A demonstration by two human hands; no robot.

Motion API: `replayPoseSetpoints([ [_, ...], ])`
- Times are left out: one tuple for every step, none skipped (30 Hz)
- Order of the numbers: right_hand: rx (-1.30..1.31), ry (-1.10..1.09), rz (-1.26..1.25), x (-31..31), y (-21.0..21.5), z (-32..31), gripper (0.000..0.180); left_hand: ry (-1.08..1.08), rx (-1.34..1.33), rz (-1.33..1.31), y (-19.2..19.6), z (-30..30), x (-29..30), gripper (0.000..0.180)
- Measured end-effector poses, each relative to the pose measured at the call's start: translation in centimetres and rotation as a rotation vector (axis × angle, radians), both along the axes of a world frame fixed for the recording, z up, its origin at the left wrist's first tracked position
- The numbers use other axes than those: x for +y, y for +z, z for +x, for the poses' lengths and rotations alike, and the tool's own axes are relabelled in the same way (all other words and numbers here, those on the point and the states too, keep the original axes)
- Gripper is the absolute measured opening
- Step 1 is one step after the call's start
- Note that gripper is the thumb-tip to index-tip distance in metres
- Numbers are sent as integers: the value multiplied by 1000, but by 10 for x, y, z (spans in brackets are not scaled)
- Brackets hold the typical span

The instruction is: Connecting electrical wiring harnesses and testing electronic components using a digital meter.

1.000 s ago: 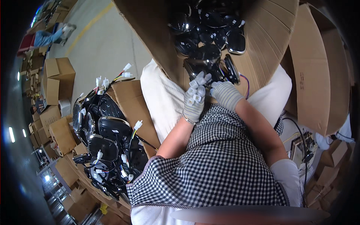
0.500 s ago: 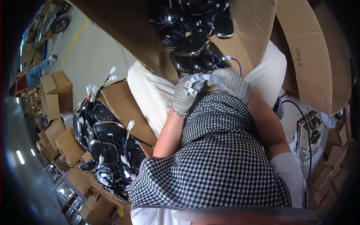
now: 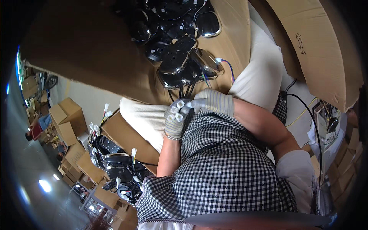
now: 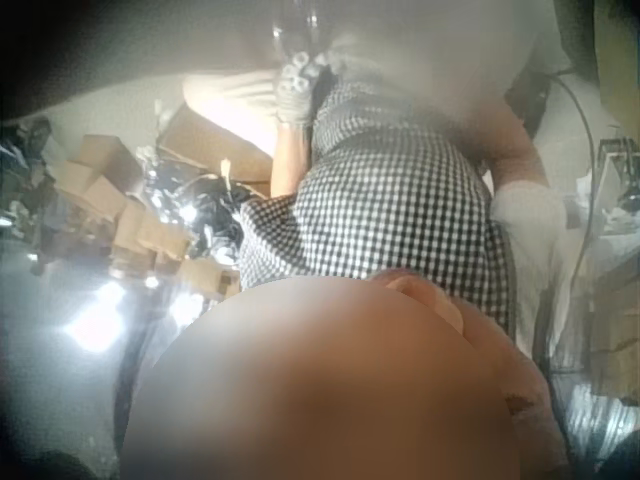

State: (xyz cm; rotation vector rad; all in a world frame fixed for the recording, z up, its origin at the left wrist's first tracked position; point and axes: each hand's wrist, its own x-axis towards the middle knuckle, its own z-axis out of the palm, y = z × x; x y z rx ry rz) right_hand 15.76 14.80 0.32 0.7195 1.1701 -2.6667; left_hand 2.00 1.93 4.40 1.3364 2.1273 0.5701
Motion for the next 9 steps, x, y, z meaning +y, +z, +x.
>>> replayPoseSetpoints([
  [5,38,57,1,-1,0,30,-7,-49,-11,1,0,-1,19],
  [-10,101,68,2,-3,-1,30,-32,-65,-4,1,0,0,19],
  [-46,175,76,3,-4,-1,31,-75,-51,3,0,-1,0,18],
  [-32,227,224,1,-5,-3,33,-110,-33,-26,-1,-4,-3,20],
  [49,253,353,3,-6,-2,33,-104,-99,-60,0,-6,-5,22],
  [43,236,391,3,-6,-2,33,-92,-128,-90,-2,-8,-7,18],
  [37,234,446,2,-5,-3,33,-88,-117,-122,-4,-12,-10,17],
  [64,262,515,3,-6,-5,33,-130,-69,-197,-8,-16,-12,21],
  [64,257,497,3,-7,-4,33,-201,-30,-151,-12,-20,-15,21],
])
